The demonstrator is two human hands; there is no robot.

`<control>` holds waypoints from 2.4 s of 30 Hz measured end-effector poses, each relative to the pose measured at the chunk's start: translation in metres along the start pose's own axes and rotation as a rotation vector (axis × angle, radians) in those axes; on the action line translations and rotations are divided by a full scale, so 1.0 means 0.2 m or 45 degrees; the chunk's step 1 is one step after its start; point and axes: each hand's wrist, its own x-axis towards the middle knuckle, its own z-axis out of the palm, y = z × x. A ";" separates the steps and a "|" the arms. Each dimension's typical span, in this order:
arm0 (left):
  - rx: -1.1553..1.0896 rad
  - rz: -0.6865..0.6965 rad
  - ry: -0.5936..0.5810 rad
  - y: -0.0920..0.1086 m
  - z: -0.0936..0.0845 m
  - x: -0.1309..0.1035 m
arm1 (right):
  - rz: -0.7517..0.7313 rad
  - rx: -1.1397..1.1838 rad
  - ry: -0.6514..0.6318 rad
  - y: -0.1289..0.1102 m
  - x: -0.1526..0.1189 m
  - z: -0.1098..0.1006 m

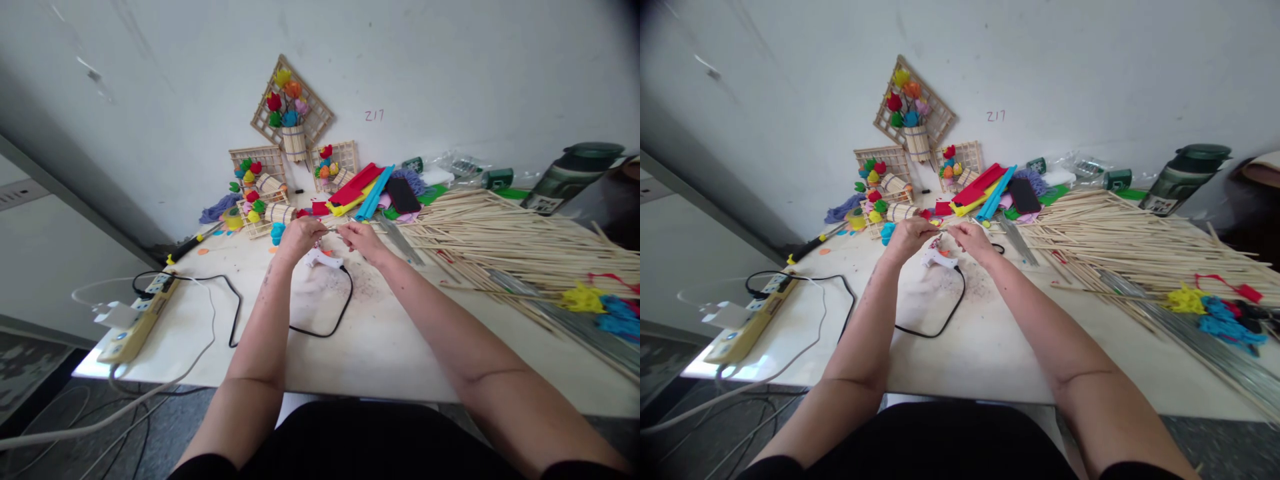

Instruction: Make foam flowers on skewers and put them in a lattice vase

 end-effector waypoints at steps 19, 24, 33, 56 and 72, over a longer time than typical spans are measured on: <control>-0.081 -0.184 -0.018 -0.01 -0.03 0.00 | 0.292 0.383 -0.341 0.03 -0.02 0.08; -0.255 -0.222 -0.021 0.01 -0.06 -0.01 | 0.301 0.347 -0.239 0.03 -0.02 0.06; -0.482 -0.192 -0.185 0.03 -0.08 -0.01 | 0.229 0.126 -0.158 0.01 0.00 -0.01; -0.055 -0.340 -0.144 0.04 -0.07 0.00 | -0.366 -1.323 0.141 -0.18 -0.10 0.07; -0.798 -0.417 -0.345 0.06 -0.12 -0.02 | 0.104 -0.145 -0.441 -0.06 -0.03 -0.03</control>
